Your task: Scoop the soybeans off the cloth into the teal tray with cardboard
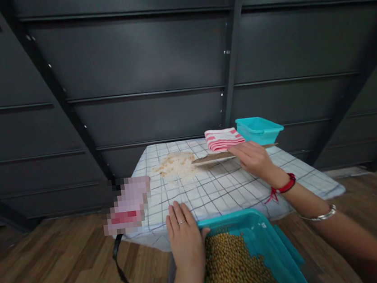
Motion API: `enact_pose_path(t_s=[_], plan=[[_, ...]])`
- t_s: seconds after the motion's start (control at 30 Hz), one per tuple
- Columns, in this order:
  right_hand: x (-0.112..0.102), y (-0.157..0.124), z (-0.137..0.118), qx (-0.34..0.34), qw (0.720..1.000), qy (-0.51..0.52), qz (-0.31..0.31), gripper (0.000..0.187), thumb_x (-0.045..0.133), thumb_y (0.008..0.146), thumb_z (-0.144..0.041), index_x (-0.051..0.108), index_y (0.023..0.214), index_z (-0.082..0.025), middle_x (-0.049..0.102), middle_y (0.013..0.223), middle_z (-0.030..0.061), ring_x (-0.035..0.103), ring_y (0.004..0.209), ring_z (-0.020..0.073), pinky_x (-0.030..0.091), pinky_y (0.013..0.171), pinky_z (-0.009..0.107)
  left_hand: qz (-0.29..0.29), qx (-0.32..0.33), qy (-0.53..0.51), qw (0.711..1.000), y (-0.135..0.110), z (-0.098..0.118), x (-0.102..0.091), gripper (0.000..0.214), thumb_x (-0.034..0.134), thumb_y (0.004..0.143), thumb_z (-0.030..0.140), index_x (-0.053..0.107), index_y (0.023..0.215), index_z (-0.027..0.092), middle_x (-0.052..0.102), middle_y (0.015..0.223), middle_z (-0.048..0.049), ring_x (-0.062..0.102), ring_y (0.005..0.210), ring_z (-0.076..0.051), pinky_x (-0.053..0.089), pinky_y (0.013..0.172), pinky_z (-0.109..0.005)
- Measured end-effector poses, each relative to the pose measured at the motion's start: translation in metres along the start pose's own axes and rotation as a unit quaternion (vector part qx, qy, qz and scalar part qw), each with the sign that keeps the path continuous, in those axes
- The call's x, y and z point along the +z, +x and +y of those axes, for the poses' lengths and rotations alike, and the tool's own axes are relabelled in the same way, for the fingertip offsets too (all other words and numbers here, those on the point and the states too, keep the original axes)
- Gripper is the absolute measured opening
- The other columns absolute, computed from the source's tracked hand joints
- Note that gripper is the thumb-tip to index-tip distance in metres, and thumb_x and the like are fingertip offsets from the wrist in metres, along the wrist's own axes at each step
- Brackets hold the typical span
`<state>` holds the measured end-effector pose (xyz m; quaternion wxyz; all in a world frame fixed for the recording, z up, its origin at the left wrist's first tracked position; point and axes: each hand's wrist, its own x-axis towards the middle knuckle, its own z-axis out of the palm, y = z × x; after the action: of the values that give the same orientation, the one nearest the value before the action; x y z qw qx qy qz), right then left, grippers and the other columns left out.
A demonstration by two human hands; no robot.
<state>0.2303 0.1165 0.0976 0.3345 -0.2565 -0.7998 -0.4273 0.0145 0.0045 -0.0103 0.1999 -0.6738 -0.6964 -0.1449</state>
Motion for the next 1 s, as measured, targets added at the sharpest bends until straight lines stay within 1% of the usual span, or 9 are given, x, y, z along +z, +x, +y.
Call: enact_pose_path(t_s=[0.07,0.17,0.23,0.33,0.57,0.7,0.83,1.0], plan=[[0.020,0.007,0.003,0.020,1.000,0.008,-0.007,0.033,0.032,0.082,-0.003,0.061,0.093,-0.015,0.065,0.077,0.0065,0.057,0.072,0.0153,0.041,0.063,0.030,0.006,0.010,-0.001,1.000,-0.002,-0.002,0.006,0.062,0.060,0.070,0.034,0.047,0.121,0.002,0.049,0.127,-0.0250,0.044,0.119,-0.034,0.040,0.095,-0.047],[0.044,0.017,0.002,0.027,0.999,0.034,-0.020,0.029,0.033,0.086,-0.008,0.061,0.091,-0.013,0.064,0.074,0.0074,0.055,0.070,0.0158,0.038,0.063,0.030,0.017,0.019,-0.010,1.000,-0.003,-0.005,0.016,0.062,0.056,0.072,0.039,0.046,0.122,0.004,0.047,0.130,-0.0239,0.044,0.119,-0.033,0.039,0.096,-0.048],[0.056,0.019,-0.002,0.024,0.999,0.040,-0.020,0.028,0.033,0.087,-0.009,0.061,0.091,-0.013,0.064,0.076,0.0077,0.054,0.071,0.0157,0.037,0.064,0.030,0.022,0.024,-0.012,0.999,-0.004,-0.007,0.020,0.063,0.056,0.071,0.038,0.045,0.123,0.005,0.046,0.130,-0.0238,0.043,0.119,-0.033,0.039,0.096,-0.049],[0.064,0.016,-0.008,0.022,0.999,0.044,-0.018,0.027,0.033,0.088,-0.011,0.060,0.091,-0.013,0.064,0.078,0.0079,0.053,0.072,0.0160,0.036,0.065,0.030,0.029,0.030,-0.013,0.999,-0.004,-0.008,0.023,0.064,0.058,0.070,0.037,0.044,0.123,0.004,0.046,0.130,-0.0246,0.044,0.119,-0.034,0.040,0.096,-0.049],[0.064,0.004,-0.011,-0.006,0.998,0.063,-0.020,0.030,0.032,0.087,-0.007,0.059,0.098,-0.013,0.064,0.081,0.0080,0.053,0.074,0.0155,0.037,0.069,0.030,0.041,0.023,-0.012,0.999,-0.004,-0.008,0.019,0.065,0.060,0.069,0.040,0.047,0.121,0.002,0.049,0.128,-0.0239,0.046,0.117,-0.034,0.042,0.095,-0.048],[0.064,0.003,-0.014,-0.017,0.997,0.072,-0.025,0.027,0.036,0.087,-0.009,0.058,0.101,-0.013,0.064,0.082,0.0076,0.053,0.076,0.0153,0.037,0.068,0.030,0.042,0.028,-0.011,0.999,-0.004,-0.007,0.019,0.067,0.062,0.068,0.040,0.046,0.120,0.002,0.049,0.127,-0.0250,0.046,0.117,-0.035,0.042,0.095,-0.048],[0.063,0.003,-0.016,-0.020,0.997,0.070,-0.023,0.023,0.038,0.087,-0.011,0.059,0.095,-0.013,0.063,0.076,0.0060,0.052,0.071,0.0146,0.038,0.066,0.029,0.040,0.029,-0.011,0.999,-0.005,-0.007,0.020,0.068,0.061,0.068,0.040,0.045,0.122,0.002,0.048,0.127,-0.0252,0.045,0.118,-0.035,0.042,0.095,-0.049],[0.055,0.007,-0.013,-0.021,0.997,0.069,0.001,0.026,0.035,0.086,-0.007,0.060,0.087,-0.013,0.062,0.070,0.0051,0.052,0.068,0.0136,0.038,0.063,0.028,0.037,0.025,-0.020,0.999,-0.004,-0.008,0.021,0.068,0.061,0.068,0.040,0.045,0.122,0.001,0.048,0.128,-0.0261,0.044,0.119,-0.035,0.041,0.096,-0.049]])
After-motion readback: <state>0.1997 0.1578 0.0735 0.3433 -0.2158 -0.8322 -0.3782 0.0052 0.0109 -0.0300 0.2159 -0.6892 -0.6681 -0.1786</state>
